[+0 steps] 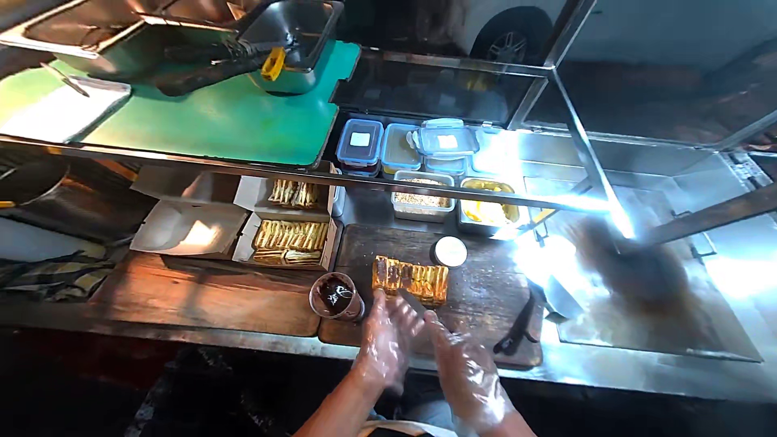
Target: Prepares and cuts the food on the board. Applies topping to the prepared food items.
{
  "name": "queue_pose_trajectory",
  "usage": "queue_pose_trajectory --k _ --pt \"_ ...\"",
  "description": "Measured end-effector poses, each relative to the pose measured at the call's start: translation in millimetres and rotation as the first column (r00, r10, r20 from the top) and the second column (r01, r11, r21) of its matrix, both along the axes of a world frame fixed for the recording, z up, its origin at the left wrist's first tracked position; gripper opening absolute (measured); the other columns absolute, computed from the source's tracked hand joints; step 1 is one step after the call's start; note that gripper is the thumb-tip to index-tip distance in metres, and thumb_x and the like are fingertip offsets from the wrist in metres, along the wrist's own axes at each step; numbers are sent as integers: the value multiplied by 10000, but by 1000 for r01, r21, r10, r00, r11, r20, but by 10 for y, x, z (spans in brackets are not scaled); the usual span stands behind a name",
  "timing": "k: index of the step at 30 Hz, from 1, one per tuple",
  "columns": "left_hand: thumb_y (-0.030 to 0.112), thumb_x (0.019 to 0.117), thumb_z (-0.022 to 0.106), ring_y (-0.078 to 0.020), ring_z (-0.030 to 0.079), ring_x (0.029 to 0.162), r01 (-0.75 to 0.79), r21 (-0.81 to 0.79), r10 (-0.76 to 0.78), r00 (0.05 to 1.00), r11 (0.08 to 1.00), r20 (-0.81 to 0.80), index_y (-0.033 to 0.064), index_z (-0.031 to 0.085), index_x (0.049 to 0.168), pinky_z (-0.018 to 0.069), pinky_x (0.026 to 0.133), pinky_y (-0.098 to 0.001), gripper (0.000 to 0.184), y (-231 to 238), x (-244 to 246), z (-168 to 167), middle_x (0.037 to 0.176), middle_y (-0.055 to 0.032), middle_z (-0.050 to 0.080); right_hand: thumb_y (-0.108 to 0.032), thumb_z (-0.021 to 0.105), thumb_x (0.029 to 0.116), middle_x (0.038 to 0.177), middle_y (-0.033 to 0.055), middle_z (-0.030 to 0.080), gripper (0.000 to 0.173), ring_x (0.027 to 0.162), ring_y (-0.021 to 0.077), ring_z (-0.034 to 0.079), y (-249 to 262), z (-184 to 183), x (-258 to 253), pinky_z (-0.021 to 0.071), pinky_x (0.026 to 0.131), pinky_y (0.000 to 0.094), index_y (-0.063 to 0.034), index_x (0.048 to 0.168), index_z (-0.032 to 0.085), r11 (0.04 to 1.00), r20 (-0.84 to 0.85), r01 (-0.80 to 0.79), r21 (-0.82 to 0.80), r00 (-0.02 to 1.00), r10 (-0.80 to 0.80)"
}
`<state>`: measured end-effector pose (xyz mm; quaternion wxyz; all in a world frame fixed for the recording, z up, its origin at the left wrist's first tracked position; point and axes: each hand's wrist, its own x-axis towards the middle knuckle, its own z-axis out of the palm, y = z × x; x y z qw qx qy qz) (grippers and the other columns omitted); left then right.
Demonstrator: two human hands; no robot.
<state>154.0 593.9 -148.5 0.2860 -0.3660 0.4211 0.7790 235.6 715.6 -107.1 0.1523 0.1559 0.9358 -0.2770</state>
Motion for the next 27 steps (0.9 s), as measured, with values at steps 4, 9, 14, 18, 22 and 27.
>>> queue_pose_trajectory --k 4,9,14,18,22,27 --pt "74 1000 598 -209 729 776 85 -468 -326 823 880 -464 -68 673 1152 633 688 -357 222 -898 485 169 951 -138 745 -191 509 1056 846 41 704 372 602 137 648 -110 374 -78 599 569 334 -87 1406 583 752 -86 22 -659 991 -105" --pt "686 672 839 -232 540 1358 -149 -924 -842 380 353 -383 55 518 1476 460 1134 -462 1072 -1891 -222 57 1486 -132 551 -354 501 1045 921 86 695 336 741 208 689 -521 840 -952 598 728 439 -116 1228 653 866 319 78 -494 943 96" --pt "552 591 930 -182 585 1298 -19 -900 -881 196 435 -430 47 573 1411 472 1124 -391 1026 -1603 -803 -278 1382 -97 633 -253 516 1041 897 108 678 282 734 190 658 -1084 496 -1543 562 712 396 -29 1124 664 888 506 248 -387 862 -21" --pt "340 790 778 -245 627 1225 -88 -912 -839 365 402 -404 26 612 1364 484 1084 -440 674 -1404 -651 -381 1294 -141 671 -107 518 1038 732 77 577 133 512 127 553 -1451 412 -1387 489 459 256 -11 1118 565 295 620 791 -536 606 -499" --pt "260 827 704 -273 595 1283 -68 -917 -803 461 392 -377 27 608 1379 456 1112 -454 608 -1304 -557 -370 1345 -152 649 -112 465 1077 653 56 535 102 433 101 495 -1673 501 -1071 438 378 215 -28 1080 523 -209 662 747 -631 377 -648" --pt "412 785 733 -257 632 1236 -120 -938 -822 455 324 -342 61 627 1367 498 1063 -459 688 -1292 -548 -385 1311 -131 675 -102 443 1067 619 88 592 227 399 94 507 -1709 297 -606 432 346 225 19 1223 553 -136 465 536 -833 544 -699"
